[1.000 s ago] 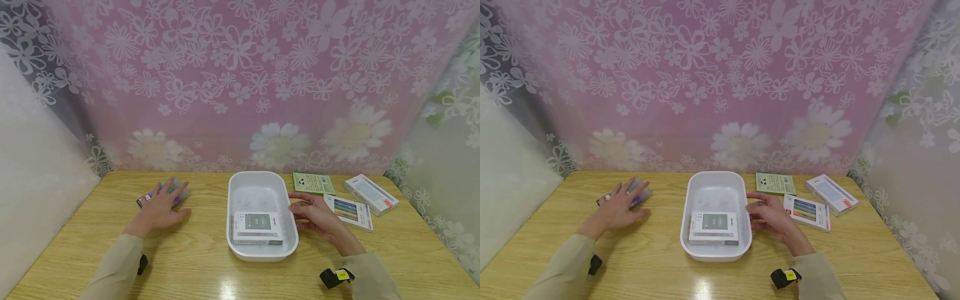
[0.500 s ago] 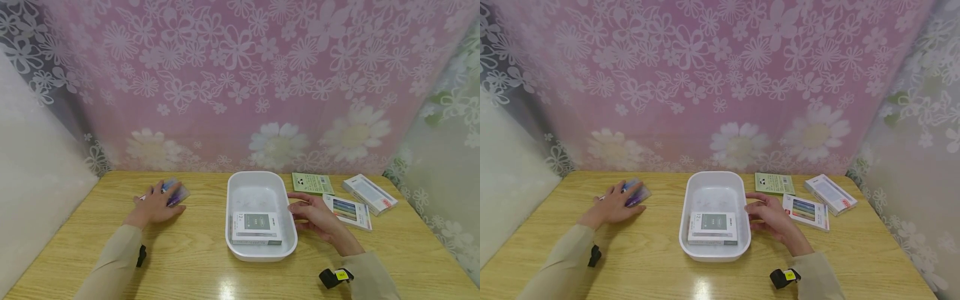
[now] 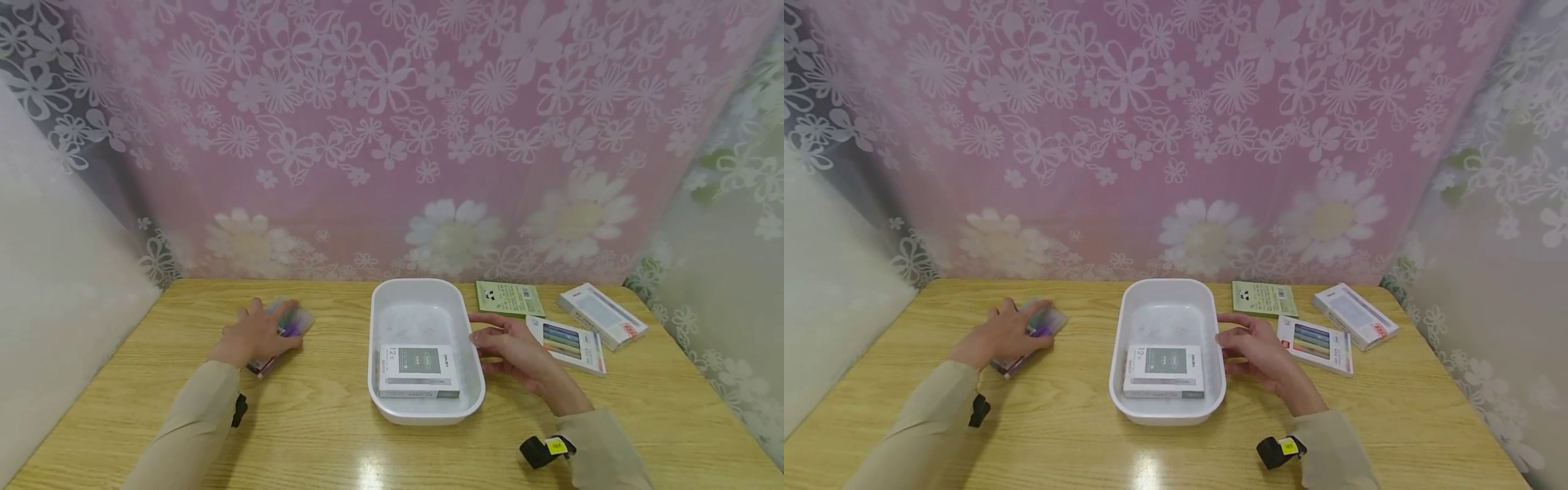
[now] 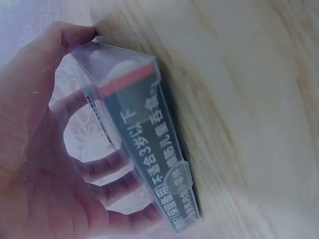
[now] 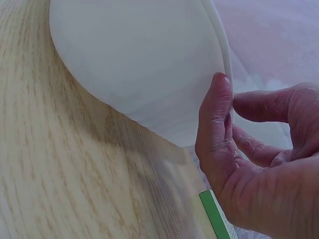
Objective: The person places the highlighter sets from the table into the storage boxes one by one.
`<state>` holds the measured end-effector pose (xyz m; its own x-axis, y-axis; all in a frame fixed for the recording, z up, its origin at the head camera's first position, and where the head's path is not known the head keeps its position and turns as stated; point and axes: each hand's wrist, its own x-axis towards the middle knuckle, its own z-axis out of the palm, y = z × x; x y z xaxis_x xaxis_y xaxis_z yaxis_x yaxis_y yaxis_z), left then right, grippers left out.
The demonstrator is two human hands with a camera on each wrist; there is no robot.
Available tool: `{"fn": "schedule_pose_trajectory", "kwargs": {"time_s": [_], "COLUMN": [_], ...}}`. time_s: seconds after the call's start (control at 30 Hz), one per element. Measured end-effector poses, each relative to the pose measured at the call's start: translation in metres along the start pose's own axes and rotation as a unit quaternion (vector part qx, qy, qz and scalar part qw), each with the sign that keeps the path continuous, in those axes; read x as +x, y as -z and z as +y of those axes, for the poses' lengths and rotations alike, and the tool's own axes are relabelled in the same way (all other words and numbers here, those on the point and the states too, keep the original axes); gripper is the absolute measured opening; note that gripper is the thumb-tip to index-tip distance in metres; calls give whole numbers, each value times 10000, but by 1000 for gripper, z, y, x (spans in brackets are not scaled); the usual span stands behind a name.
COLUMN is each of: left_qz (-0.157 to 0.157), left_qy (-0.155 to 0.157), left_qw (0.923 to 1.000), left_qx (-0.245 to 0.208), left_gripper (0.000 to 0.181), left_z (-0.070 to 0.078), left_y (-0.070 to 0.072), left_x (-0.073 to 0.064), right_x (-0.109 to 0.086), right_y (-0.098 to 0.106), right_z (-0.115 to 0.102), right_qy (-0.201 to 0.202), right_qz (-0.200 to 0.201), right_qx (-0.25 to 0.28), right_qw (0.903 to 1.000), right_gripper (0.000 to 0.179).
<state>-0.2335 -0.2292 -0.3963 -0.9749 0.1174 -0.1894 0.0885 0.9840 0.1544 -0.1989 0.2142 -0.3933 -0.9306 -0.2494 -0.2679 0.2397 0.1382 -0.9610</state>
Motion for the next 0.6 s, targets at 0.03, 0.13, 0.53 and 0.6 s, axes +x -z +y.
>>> {"fn": "schedule_pose_trajectory", "kwargs": {"time_s": [0.03, 0.13, 0.53, 0.6], "left_qz": [15, 86, 624, 724], "left_qy": [-10, -55, -415, -469], "left_qw": [10000, 9999, 9971, 9961], "left_qx": [-9, -13, 110, 162], "left_gripper": [83, 81, 73, 72], "left_z": [0, 2, 5, 7], "left_y": [0, 0, -4, -3], "left_x": [-1, -1, 0, 0], "right_x": [0, 0, 1, 1], "right_y": [0, 0, 2, 2], "right_z": [0, 1, 3, 3], "right_qy": [4, 19, 13, 13], "right_qz": [-2, -10, -23, -15], "right_qx": [12, 34, 2, 4], "right_qw": [10000, 10000, 10000, 10000], "right_gripper": [63, 63, 63, 63]}}
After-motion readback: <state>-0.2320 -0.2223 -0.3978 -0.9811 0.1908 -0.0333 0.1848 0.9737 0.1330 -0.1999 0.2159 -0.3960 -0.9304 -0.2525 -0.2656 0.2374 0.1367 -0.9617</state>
